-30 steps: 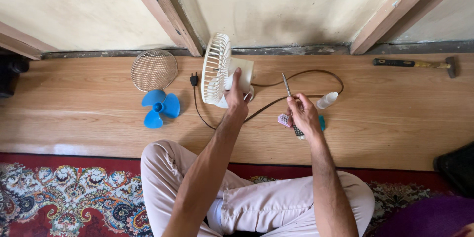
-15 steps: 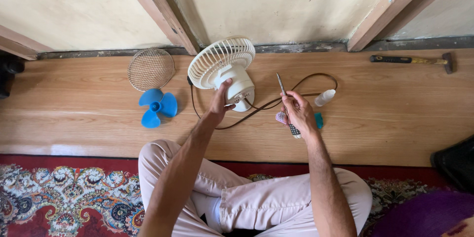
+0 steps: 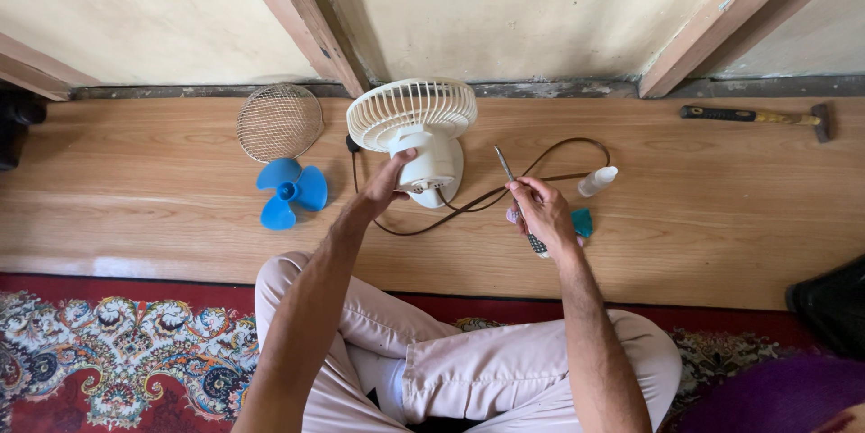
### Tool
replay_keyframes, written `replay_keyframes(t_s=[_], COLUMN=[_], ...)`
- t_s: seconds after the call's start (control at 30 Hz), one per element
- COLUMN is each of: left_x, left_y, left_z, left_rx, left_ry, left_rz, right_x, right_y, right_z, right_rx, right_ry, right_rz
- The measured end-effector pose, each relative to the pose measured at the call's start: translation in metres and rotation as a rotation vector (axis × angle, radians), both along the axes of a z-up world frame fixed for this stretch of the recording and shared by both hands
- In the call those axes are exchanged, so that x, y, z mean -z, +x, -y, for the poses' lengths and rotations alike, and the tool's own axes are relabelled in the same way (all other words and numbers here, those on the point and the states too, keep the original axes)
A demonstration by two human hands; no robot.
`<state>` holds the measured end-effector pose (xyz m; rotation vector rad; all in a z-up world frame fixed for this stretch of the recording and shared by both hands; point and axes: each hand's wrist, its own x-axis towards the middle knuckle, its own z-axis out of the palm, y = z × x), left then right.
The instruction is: The person disassembles a small white table fan, removes the front grille, uses a screwdriver to loosen a screw, and then uses a brush to clean the fan blades and grille. The person then reassembles the fan.
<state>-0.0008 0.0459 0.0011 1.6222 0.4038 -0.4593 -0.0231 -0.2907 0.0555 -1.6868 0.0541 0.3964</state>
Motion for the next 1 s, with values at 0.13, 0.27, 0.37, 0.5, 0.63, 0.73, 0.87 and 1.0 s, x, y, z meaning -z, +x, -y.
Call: replay_keyframes(t_s=[0.13,0.27,0.37,0.5,0.63,0.73,0.87,1.0], left_x=[-0.009,-0.033,-0.063,-0.092,-0.096,-0.089,-0.074,-0.073], left_y=[-0.003,-0.009,-0.022,-0.055,-0.059,-0.06,-0.063,-0.058], left_z=[-0.01,0.008,0.023,0.054,0.098,0.133,0.156,0.166], left_rx=[0.083,0.056,0.005,-0.18,0.017,0.103,-0.027,-0.296], left_ry=[-0.018,0.179,0.496,1.112,0.648,0.451,0.554,0.023], left_rz=[-0.005,0.001,0.089,0.453,0.789,0.783,0.902,0.653], right_x=[0.003,0.01,0.013,0.003,-0.015,-0.019,-0.015,-0.013], right_y=[0.0,0.0,0.0,-0.003,-0.009,-0.015,-0.017,-0.014], right_z=[-0.001,-0.004,-0.004,-0.005,-0.007,-0.008,-0.005,0.005], right_rx=[-0.023,-0.039,-0.073,-0.147,-0.266,-0.35,-0.377,-0.388], right_ry=[0.012,0.055,0.161,0.318,0.369,0.356,0.343,0.084], right_rz=[0.0,-0.009,0.009,0.001,0.059,0.124,0.154,0.119])
